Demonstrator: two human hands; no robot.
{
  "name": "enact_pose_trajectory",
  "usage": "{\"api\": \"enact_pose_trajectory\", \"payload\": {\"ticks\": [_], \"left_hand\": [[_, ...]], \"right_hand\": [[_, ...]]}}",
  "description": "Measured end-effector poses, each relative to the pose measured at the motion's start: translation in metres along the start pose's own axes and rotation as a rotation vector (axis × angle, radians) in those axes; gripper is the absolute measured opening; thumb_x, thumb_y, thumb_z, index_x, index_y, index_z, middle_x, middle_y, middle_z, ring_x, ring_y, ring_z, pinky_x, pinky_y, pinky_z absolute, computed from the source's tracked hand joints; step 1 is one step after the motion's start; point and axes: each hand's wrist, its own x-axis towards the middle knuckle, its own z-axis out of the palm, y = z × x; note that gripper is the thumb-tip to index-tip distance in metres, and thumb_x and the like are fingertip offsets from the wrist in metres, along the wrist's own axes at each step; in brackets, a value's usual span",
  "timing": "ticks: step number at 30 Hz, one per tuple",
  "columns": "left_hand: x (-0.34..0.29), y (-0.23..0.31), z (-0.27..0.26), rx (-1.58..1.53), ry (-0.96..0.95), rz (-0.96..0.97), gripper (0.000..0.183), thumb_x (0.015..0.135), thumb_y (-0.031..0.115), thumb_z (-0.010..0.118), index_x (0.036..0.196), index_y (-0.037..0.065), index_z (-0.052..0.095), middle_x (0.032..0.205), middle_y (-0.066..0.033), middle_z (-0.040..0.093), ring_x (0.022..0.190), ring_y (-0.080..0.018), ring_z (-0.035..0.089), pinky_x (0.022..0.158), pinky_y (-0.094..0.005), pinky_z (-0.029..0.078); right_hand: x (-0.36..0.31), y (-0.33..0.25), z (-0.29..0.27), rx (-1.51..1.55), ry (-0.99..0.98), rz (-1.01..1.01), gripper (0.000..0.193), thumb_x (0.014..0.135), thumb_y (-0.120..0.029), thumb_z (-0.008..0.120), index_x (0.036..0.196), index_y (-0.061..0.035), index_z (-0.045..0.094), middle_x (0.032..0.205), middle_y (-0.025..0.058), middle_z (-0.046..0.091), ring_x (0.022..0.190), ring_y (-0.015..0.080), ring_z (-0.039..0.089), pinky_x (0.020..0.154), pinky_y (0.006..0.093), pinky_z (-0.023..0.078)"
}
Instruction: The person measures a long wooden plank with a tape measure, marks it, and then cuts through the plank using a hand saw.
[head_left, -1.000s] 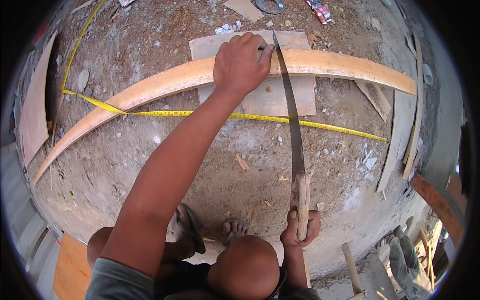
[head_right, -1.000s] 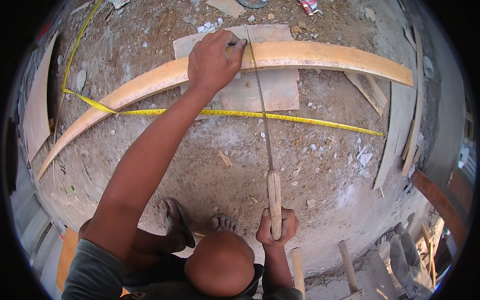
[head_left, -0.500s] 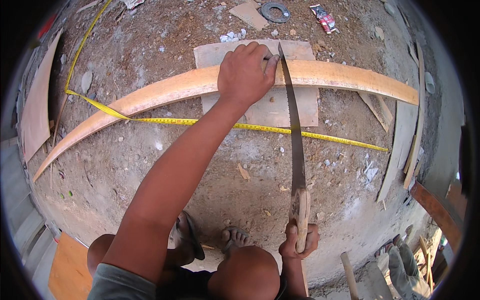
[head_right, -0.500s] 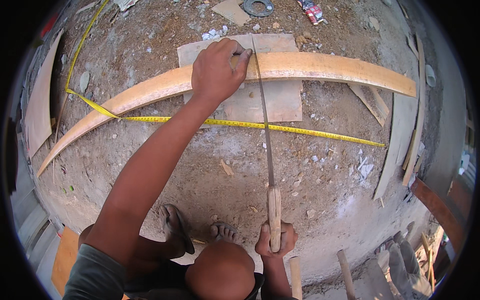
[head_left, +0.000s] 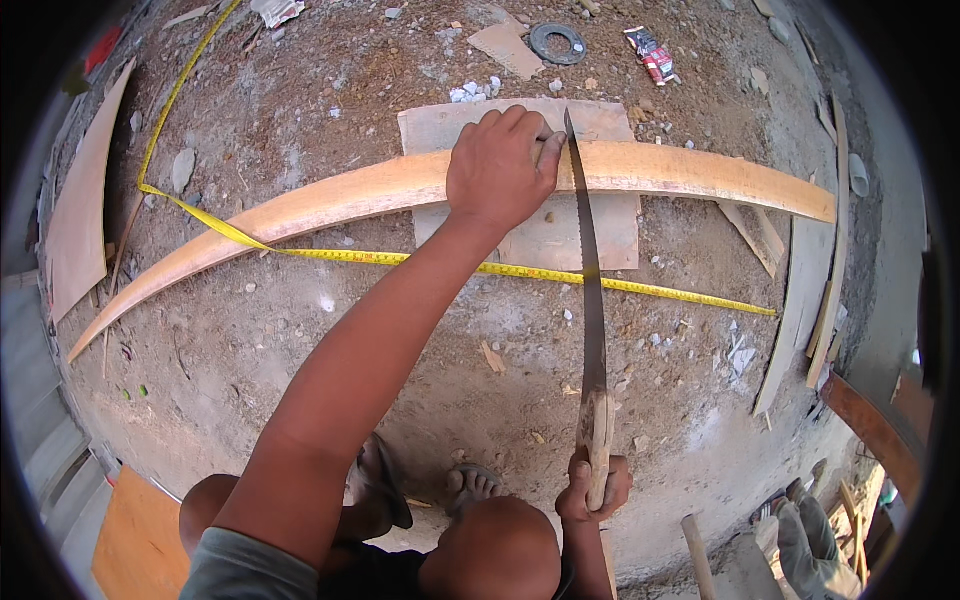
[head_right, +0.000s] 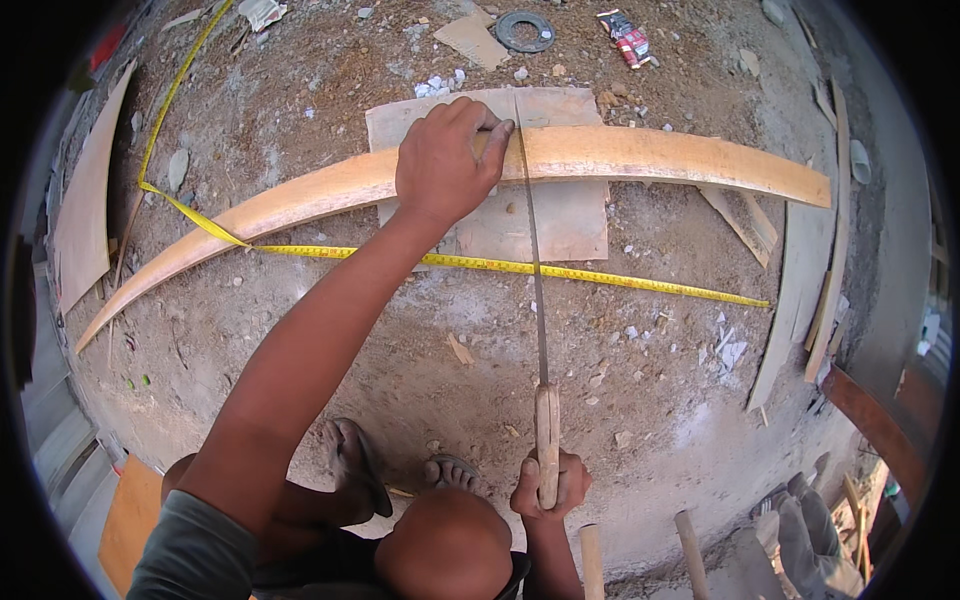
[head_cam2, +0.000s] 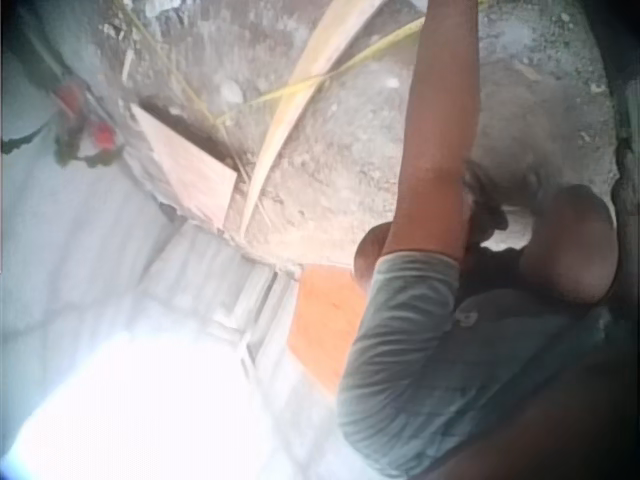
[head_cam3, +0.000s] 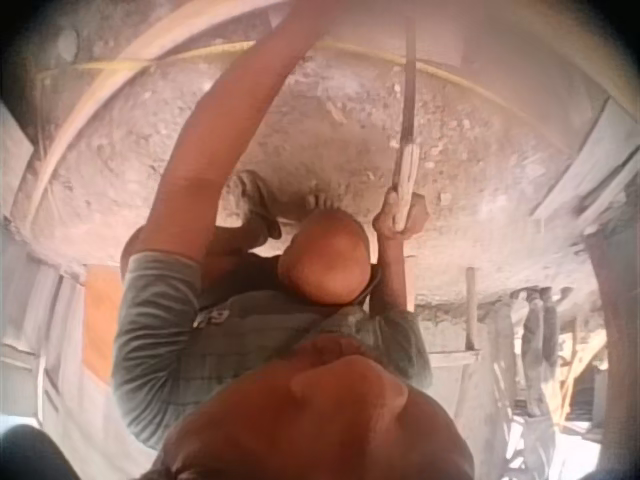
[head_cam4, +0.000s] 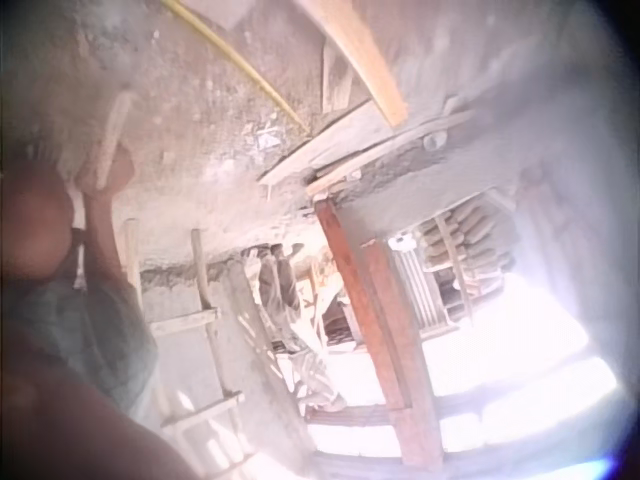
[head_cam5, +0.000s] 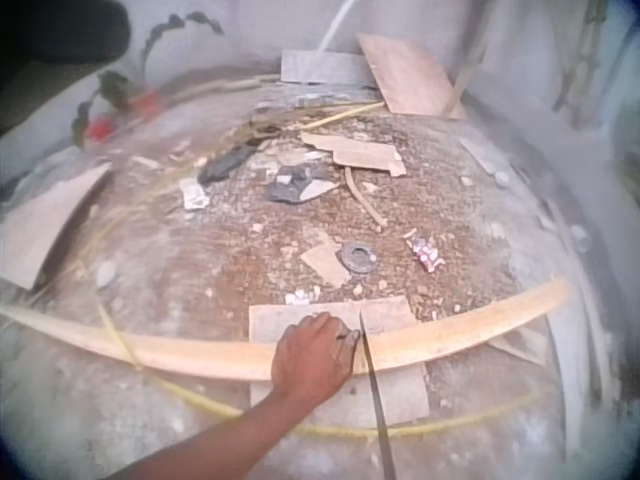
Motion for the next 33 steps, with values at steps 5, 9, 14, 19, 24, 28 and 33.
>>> {"api": "enact_pose_trajectory", "payload": {"ticks": [5,9,14,19,24,28,33], "left_hand": [[0.001,0.007,-0.001,-0.005,-0.043,-0.022,0.020,0.093,0.026,0.070,0.085,0.009,0.064,0.085,-0.0085,0.064,0.085,-0.0312,0.063,0.074,-0.0453,0.048],[-0.005,0.004,0.002,0.002,-0.057,-0.027,0.020,0.093,0.026,0.070,0.085,0.009,0.064,0.086,-0.0082,0.064,0.086,-0.0309,0.062,0.075,-0.0453,0.047],[0.000,0.008,-0.001,-0.008,-0.046,-0.005,0.020,0.093,0.026,0.069,0.085,0.008,0.064,0.087,-0.0091,0.064,0.087,-0.0310,0.062,0.076,-0.0449,0.047],[-0.004,0.000,-0.003,0.017,-0.018,-0.014,0.020,0.093,0.025,0.070,0.085,0.008,0.064,0.087,-0.0093,0.064,0.087,-0.0310,0.063,0.076,-0.0449,0.048],[-0.002,0.009,0.006,-0.030,-0.027,-0.017,0.020,0.093,0.025,0.070,0.084,0.008,0.064,0.086,-0.0095,0.065,0.086,-0.0321,0.063,0.076,-0.0458,0.049],[-0.004,0.003,0.000,0.011,-0.021,-0.019,0.020,0.093,0.025,0.069,0.086,0.008,0.065,0.085,-0.0099,0.066,0.086,-0.0327,0.064,0.076,-0.0460,0.049],[-0.004,0.001,-0.001,0.024,0.017,0.014,0.020,0.094,0.026,0.069,0.086,0.008,0.065,0.086,-0.0102,0.066,0.086,-0.0327,0.064,0.075,-0.0462,0.049]], "right_hand": [[0.086,-0.001,0.049,0.064,0.031,-0.047,0.019,0.090,-0.010,0.073,0.080,-0.0039,0.057,0.057,0.0050,0.056,0.047,0.0115,0.053,0.047,0.0295,0.041],[0.151,-0.019,0.090,0.198,0.055,-0.037,0.024,0.091,-0.003,0.072,0.077,-0.0051,0.053,0.056,0.0028,0.053,0.048,0.0050,0.049,0.046,0.0263,0.037],[0.028,-0.002,0.011,0.022,0.027,-0.009,0.013,0.089,-0.009,0.071,0.083,-0.0026,0.062,0.062,0.0073,0.059,0.051,0.0143,0.055,0.052,0.0300,0.043],[0.064,-0.002,0.043,0.067,0.010,0.007,0.017,0.088,-0.008,0.075,0.083,-0.0022,0.060,0.058,0.0073,0.056,0.048,0.0131,0.055,0.050,0.0281,0.043],[0.151,-0.010,0.079,0.237,0.042,0.008,0.019,0.089,-0.005,0.075,0.082,-0.0040,0.057,0.057,0.0043,0.054,0.047,0.0090,0.049,0.048,0.0283,0.040],[0.033,0.008,0.025,0.044,0.025,0.050,0.016,0.086,-0.008,0.075,0.081,-0.0040,0.060,0.058,0.0070,0.056,0.047,0.0161,0.054,0.049,0.0303,0.041],[-0.001,0.008,0.004,0.028,0.015,0.050,0.019,0.090,-0.015,0.072,0.081,-0.0022,0.060,0.061,0.0081,0.061,0.051,0.0148,0.055,0.053,0.0288,0.044]]}}
